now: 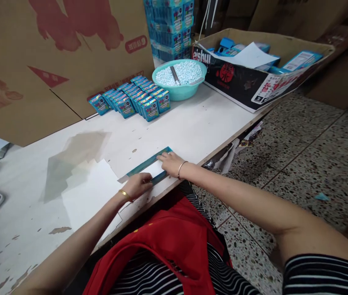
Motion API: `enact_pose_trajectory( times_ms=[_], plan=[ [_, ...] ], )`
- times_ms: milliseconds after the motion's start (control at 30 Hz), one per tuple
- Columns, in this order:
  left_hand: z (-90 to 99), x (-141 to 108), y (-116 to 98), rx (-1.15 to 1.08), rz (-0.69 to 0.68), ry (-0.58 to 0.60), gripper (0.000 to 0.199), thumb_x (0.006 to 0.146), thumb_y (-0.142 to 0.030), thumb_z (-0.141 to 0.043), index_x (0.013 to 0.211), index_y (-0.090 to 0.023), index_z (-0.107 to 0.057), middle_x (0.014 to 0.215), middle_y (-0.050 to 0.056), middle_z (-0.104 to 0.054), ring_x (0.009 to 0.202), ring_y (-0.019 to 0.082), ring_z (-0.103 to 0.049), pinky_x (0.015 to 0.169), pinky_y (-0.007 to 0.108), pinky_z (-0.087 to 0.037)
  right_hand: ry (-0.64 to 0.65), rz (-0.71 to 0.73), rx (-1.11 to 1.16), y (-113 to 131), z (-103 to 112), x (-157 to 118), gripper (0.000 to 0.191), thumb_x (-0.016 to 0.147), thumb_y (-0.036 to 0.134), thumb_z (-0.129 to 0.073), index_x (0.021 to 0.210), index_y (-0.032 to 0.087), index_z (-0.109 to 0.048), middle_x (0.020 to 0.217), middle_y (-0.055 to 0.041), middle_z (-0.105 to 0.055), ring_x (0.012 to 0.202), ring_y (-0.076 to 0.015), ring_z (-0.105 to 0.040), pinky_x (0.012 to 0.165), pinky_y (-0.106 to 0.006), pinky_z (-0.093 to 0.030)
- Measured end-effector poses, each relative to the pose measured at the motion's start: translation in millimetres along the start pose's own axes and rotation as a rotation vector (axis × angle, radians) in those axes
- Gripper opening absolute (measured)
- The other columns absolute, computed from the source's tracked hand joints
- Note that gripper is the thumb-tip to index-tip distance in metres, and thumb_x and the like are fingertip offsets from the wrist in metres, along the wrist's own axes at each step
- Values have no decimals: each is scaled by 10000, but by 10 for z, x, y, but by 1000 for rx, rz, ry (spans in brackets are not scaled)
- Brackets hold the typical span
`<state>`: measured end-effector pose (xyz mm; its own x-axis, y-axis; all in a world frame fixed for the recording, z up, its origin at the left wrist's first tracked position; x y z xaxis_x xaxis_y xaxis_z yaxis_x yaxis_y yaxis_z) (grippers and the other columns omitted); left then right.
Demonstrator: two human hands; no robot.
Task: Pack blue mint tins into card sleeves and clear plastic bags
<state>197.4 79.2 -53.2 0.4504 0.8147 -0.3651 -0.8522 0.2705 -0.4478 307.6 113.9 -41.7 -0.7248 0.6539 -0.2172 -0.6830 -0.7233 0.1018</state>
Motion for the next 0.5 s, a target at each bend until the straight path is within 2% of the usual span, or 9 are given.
enact_pose_trajectory(
  times_ms=[67, 133, 200, 267, 367, 433, 500],
  plan=[
    [-21, 38, -207, 32, -31, -109, 120, 802, -224, -553, 876, -172, -631, 862, 42, -601, 761, 159, -571, 691, 265, -437, -159, -1, -48, -81, 97, -140, 199, 783, 83, -561, 926, 123, -694, 1406, -149, -424, 1245, -329, -376, 933, -441, -348],
    [72, 55, -363, 57, -145, -195, 222, 837, -269, -547, 1019, -161, -615, 961, 73, -598, 815, 165, -592, 733, 274, -469, -282, -49, -38, -84, 173, -317, 348, 785, 78, -532, 1119, 119, -619, 1396, -163, -422, 1210, -320, -399, 921, -442, -350],
    [285, 14, -397, 161, -290, -276, 318, 882, -246, -486, 1185, -169, -547, 1045, 95, -599, 920, 187, -595, 807, 312, -478, -365, -89, 9, 57, 190, -479, 481, 799, 120, -535, 1278, 128, -495, 1337, -168, -464, 1111, -302, -457, 858, -417, -380],
    [517, -69, -286, 356, -405, -319, 396, 894, -143, -417, 1278, -209, -489, 1178, 108, -581, 1117, 231, -535, 923, 395, -439, -406, -84, 66, 324, 128, -573, 517, 833, 202, -549, 1333, 154, -425, 1287, -161, -491, 1012, -277, -489, 790, -387, -400],
    [665, -198, 8, 600, -556, -224, 526, 855, -41, -418, 1327, -272, -448, 1439, 72, -405, 1369, 274, -284, 1076, 511, -280, -419, -52, 118, 716, -63, -568, 439, 849, 372, -584, 1234, 178, -501, 1249, -151, -504, 920, -255, -496, 720, -364, -409],
    [596, -281, 147, 666, -677, -100, 501, 853, -67, -464, 1310, -273, -469, 1495, 46, -328, 1410, 276, -184, 1116, 529, -203, -421, -64, 142, 812, -181, -533, 337, 837, 425, -599, 1050, 165, -579, 1128, -137, -556, 879, -248, -491, 697, -355, -410],
    [454, -347, 173, 670, -784, -9, 392, 870, -147, -499, 1246, -253, -531, 1474, 39, -370, 1410, 270, -191, 1129, 520, -188, -440, -75, 176, 776, -244, -538, 254, 849, 407, -588, 889, 157, -588, 969, -112, -582, 848, -238, -486, 698, -346, -415]
  ],
)
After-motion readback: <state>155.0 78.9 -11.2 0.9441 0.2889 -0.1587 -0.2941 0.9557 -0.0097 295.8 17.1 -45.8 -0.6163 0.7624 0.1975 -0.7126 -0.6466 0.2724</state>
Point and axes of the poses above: each hand's wrist, its own x-axis towards the middle knuckle, its own z-axis out of the back of the hand, y = z × x, the point moved 7 cm from there along x, towards the middle knuckle
